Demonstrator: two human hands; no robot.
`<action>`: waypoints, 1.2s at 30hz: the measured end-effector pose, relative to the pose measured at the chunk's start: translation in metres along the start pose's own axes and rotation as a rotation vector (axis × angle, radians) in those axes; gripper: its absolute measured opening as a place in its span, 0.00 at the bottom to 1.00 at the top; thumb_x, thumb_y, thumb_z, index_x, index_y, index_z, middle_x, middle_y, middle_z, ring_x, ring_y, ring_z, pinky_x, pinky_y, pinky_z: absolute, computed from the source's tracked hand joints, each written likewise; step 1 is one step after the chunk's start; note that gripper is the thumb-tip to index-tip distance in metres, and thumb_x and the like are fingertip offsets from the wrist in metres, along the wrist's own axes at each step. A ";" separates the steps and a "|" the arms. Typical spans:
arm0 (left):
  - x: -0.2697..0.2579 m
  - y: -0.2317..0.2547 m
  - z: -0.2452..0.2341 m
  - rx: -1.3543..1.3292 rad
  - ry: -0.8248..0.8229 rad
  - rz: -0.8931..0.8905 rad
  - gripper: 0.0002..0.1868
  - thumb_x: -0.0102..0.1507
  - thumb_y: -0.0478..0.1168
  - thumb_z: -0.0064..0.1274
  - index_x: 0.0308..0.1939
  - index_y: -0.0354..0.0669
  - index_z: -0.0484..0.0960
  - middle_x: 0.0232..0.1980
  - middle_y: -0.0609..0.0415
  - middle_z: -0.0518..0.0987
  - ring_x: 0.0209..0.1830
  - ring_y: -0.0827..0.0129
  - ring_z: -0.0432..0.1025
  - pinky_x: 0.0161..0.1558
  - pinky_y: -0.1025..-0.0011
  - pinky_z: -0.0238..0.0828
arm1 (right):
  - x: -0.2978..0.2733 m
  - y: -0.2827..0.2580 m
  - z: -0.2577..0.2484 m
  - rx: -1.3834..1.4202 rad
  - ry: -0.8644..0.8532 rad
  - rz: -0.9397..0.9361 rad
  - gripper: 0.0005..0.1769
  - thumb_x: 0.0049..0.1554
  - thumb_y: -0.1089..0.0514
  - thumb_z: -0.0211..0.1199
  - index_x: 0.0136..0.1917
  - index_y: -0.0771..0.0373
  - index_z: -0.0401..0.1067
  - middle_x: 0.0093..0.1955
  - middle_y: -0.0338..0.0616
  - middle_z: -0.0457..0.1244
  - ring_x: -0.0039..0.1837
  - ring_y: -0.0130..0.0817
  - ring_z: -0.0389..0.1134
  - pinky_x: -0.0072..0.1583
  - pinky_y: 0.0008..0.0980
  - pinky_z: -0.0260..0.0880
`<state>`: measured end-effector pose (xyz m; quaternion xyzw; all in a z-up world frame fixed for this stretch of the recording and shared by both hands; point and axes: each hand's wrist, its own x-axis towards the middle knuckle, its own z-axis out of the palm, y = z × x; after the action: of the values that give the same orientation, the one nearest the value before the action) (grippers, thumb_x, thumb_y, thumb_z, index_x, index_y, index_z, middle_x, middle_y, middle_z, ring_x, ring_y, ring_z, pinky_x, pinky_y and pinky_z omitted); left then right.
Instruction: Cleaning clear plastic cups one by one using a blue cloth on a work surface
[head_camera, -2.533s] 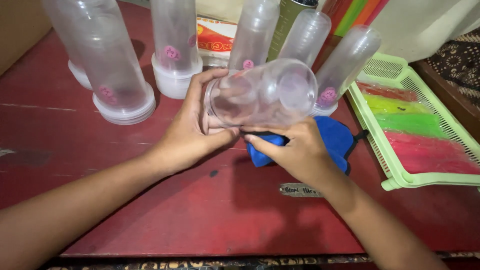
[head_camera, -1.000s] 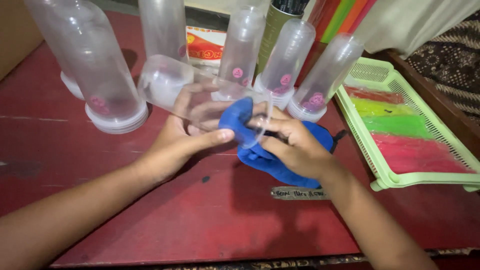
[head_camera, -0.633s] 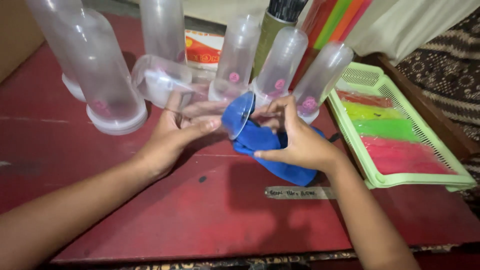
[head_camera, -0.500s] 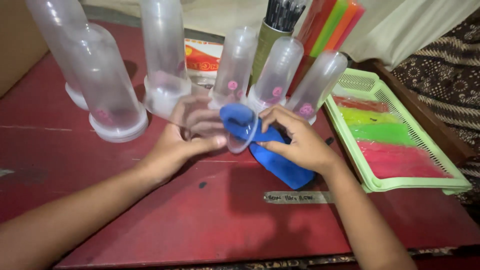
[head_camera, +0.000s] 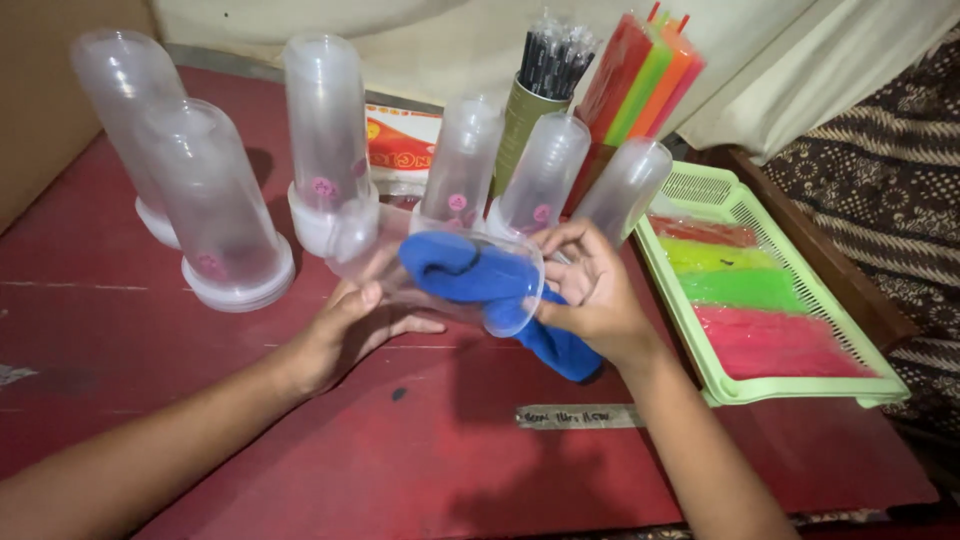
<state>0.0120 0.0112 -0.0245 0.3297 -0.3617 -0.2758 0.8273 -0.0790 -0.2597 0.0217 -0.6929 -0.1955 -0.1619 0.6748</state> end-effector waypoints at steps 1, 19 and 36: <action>0.000 -0.005 -0.009 -0.001 0.003 0.003 0.51 0.63 0.59 0.54 0.81 0.39 0.48 0.71 0.37 0.68 0.59 0.50 0.73 0.56 0.41 0.73 | 0.001 0.004 -0.003 -0.001 -0.004 0.002 0.32 0.45 0.76 0.73 0.58 0.70 0.60 0.63 0.53 0.59 0.61 0.44 0.72 0.60 0.35 0.79; 0.017 0.032 -0.007 -0.125 0.318 -0.404 0.46 0.60 0.64 0.37 0.71 0.32 0.65 0.63 0.30 0.74 0.61 0.33 0.72 0.60 0.35 0.69 | 0.003 -0.031 0.016 -0.511 -0.440 -0.001 0.37 0.51 0.48 0.75 0.69 0.64 0.72 0.70 0.57 0.57 0.71 0.51 0.59 0.74 0.51 0.54; 0.015 0.044 -0.003 0.075 0.159 -0.353 0.41 0.53 0.42 0.54 0.71 0.32 0.67 0.59 0.34 0.78 0.51 0.44 0.79 0.52 0.46 0.80 | -0.005 0.034 -0.024 -0.211 0.188 0.143 0.23 0.46 0.72 0.78 0.52 0.68 0.70 0.53 0.51 0.68 0.55 0.39 0.75 0.59 0.36 0.76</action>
<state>0.0328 0.0302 0.0129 0.4394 -0.2420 -0.3762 0.7790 -0.0657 -0.2842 -0.0089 -0.7539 -0.0637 -0.1970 0.6235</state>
